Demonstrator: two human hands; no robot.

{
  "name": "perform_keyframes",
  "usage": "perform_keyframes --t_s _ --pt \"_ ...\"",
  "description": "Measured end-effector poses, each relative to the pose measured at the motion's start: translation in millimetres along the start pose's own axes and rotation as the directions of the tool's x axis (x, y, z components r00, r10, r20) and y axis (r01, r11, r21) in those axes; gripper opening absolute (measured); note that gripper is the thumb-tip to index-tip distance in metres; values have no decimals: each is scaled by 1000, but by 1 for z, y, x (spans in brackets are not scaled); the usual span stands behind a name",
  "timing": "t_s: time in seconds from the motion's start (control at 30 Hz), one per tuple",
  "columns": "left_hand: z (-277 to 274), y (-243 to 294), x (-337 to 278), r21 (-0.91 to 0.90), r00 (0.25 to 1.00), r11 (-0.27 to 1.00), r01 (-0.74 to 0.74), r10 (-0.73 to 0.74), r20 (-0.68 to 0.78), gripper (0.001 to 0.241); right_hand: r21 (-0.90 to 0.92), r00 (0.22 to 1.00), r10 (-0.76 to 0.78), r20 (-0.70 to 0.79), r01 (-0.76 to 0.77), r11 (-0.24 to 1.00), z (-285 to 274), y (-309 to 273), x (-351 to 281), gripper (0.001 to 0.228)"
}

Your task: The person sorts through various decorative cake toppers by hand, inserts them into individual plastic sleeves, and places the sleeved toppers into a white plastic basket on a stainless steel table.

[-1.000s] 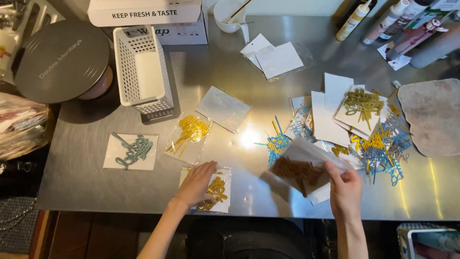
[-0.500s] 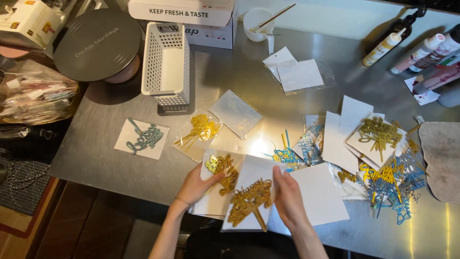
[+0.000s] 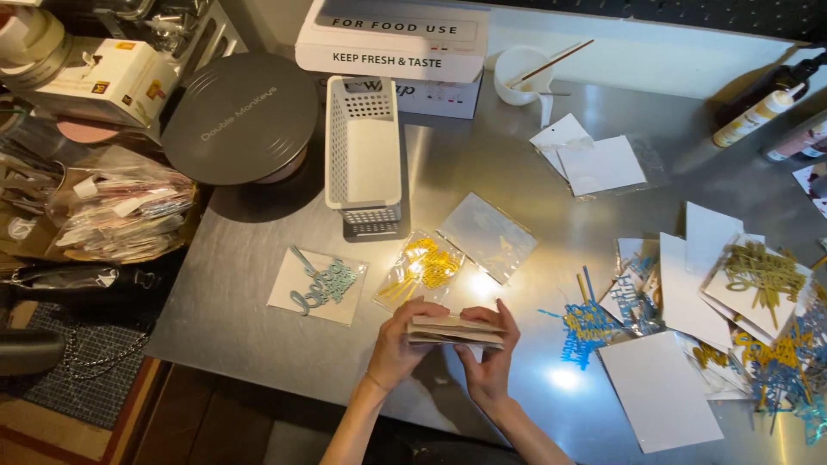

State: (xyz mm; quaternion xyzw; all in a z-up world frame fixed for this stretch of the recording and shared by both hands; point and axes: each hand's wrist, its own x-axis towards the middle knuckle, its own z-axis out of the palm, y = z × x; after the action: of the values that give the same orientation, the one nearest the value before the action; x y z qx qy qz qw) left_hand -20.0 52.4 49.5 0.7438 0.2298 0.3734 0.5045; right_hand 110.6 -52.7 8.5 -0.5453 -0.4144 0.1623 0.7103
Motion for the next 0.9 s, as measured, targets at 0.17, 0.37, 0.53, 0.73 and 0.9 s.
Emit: perform_keyframes --t_s 0.17,0.37,0.53,0.73,0.9 --pt "-4 -69 -20 -70 992 990 123 -121 24 49 -270 988 142 56 -122 955 5 42 -25 59" --pt "-30 -57 -3 200 933 978 51 -118 341 44 -262 948 232 220 -171 950 -13 -32 40 80" --pt "-49 -12 13 376 807 902 -213 -54 588 45 -676 696 550 461 -127 726 -27 -73 63 101" --pt "-138 -66 14 332 878 900 -283 105 466 81 -788 727 618 298 -179 590 -49 -36 78 31" --pt "-206 -181 -31 760 758 214 -614 -109 643 102 -586 862 508 -6 -414 696 17 -101 195 60"
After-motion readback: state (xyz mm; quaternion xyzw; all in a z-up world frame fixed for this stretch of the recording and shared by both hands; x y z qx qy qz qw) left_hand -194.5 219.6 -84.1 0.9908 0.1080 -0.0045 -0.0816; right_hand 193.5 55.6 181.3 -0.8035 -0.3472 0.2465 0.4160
